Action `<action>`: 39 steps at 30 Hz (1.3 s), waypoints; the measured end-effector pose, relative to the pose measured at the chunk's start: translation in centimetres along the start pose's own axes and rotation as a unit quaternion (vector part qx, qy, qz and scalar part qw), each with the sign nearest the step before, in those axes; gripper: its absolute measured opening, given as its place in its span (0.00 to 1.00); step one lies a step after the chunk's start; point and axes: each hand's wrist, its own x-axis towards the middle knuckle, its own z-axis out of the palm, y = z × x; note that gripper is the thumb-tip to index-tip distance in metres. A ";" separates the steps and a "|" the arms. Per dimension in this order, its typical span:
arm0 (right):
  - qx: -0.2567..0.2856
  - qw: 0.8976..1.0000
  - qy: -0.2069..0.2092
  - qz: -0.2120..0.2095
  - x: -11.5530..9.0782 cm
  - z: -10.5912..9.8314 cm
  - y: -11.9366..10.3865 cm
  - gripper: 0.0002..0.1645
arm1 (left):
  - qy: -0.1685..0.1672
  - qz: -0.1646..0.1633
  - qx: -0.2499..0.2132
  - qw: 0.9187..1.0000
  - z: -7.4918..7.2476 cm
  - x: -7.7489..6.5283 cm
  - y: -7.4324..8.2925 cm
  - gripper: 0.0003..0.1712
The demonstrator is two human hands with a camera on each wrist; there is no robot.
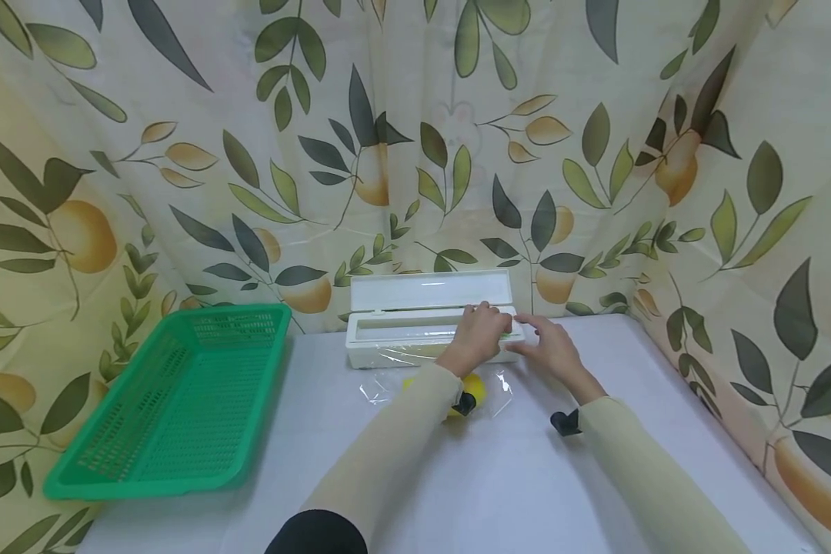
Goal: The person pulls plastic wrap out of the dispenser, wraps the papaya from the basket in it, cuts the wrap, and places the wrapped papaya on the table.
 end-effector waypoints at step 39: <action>-0.007 1.000 -0.025 0.003 0.7 0.0 -0.2 0.44 | 0.099 -0.236 -0.024 0.966 0.7 -15.6 -16.4 0.14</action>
